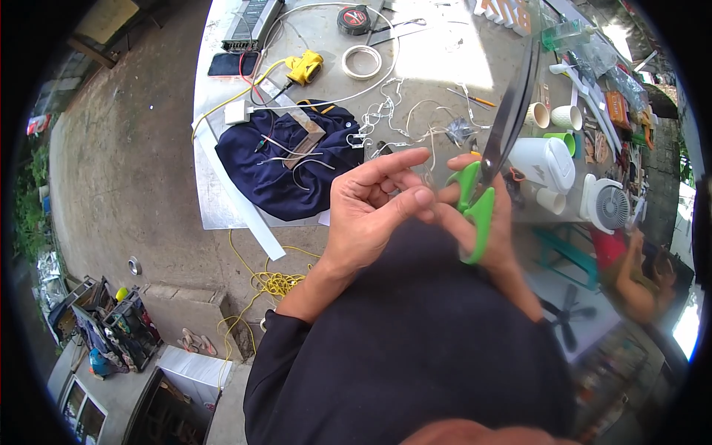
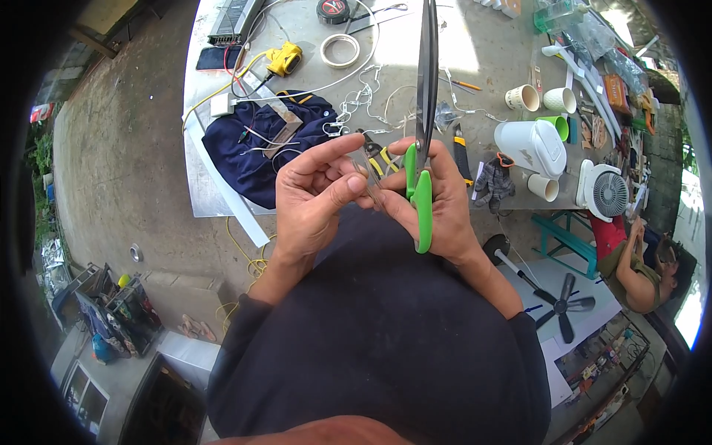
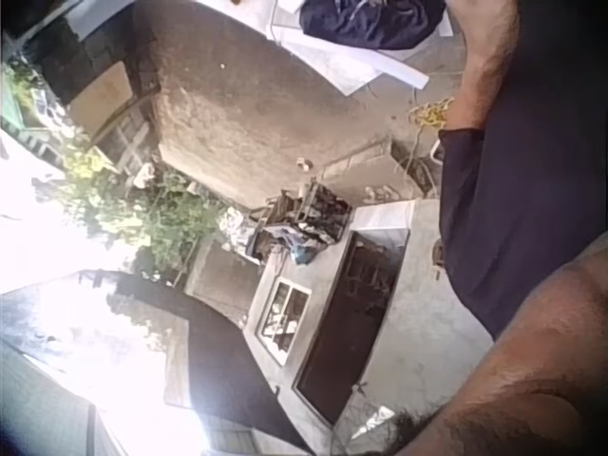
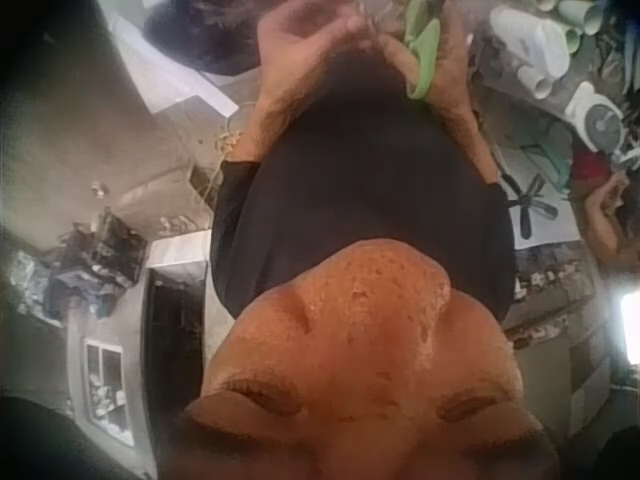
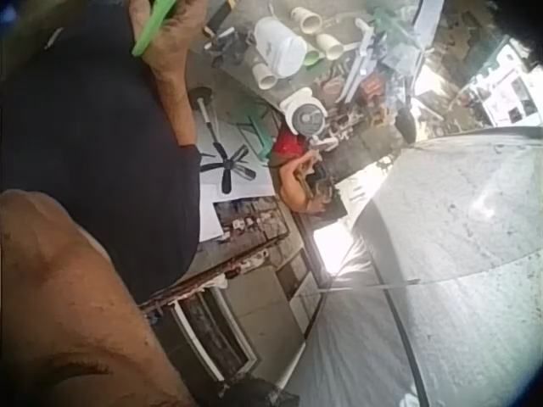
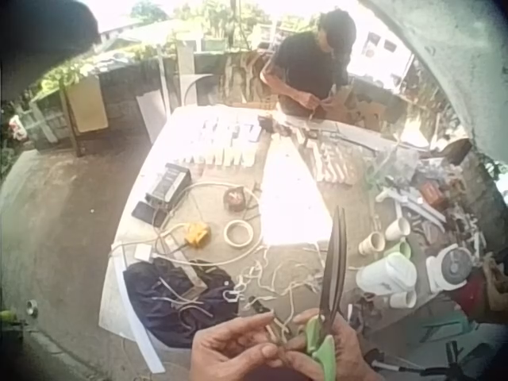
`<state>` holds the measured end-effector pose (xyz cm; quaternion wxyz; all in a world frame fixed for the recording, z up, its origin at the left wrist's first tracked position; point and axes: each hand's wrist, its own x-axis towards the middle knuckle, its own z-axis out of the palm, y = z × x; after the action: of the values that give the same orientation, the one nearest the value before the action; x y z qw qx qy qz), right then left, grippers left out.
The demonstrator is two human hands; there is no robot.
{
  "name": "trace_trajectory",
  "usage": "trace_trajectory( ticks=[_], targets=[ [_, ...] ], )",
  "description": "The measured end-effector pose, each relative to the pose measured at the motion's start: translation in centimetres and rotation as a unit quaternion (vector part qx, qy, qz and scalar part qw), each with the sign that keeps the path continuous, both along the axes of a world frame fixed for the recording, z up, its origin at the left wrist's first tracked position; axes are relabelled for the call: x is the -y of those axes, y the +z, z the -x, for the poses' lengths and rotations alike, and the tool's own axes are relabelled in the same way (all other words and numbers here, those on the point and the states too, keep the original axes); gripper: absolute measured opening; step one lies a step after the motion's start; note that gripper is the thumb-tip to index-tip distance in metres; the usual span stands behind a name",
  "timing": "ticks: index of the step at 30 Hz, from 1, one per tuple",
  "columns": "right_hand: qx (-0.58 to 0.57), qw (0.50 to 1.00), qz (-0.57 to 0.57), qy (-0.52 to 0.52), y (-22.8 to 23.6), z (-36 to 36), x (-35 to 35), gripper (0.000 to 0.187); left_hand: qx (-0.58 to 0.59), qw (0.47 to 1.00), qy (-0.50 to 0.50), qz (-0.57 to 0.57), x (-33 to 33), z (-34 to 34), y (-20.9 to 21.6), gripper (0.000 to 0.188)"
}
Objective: Cutting and preparing wire for an LED neon sign assembly.
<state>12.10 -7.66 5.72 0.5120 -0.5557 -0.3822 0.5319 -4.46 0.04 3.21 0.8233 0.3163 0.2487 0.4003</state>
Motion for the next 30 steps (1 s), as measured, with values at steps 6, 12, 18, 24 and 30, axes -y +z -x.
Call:
trace_trajectory(
  ticks=[6,12,18,24,30],
  targets=[
    [0.04,0.999,-0.029,0.02,-0.3,0.0,0.1,0.053,0.018,0.999,0.006,0.036,0.0,-0.1,0.0,0.046],
    [0.035,0.998,-0.019,0.041,-0.2,-0.3,0.3,0.054,0.022,0.995,-0.056,0.082,-0.5,0.3,-0.2,0.04],
    [0.03,0.998,-0.006,0.046,-0.2,-0.2,0.1,0.055,0.025,0.994,-0.065,0.09,-0.8,0.3,-0.3,0.034],
    [0.039,0.997,0.019,0.066,0.0,-0.5,-0.1,0.054,0.017,0.995,-0.07,0.069,-1.0,0.3,-0.6,0.028],
    [-0.01,0.999,0.029,0.045,-0.2,-0.5,-0.2,0.05,0.009,0.998,-0.046,0.051,-1.5,0.2,-1.0,0.024]
  ],
)
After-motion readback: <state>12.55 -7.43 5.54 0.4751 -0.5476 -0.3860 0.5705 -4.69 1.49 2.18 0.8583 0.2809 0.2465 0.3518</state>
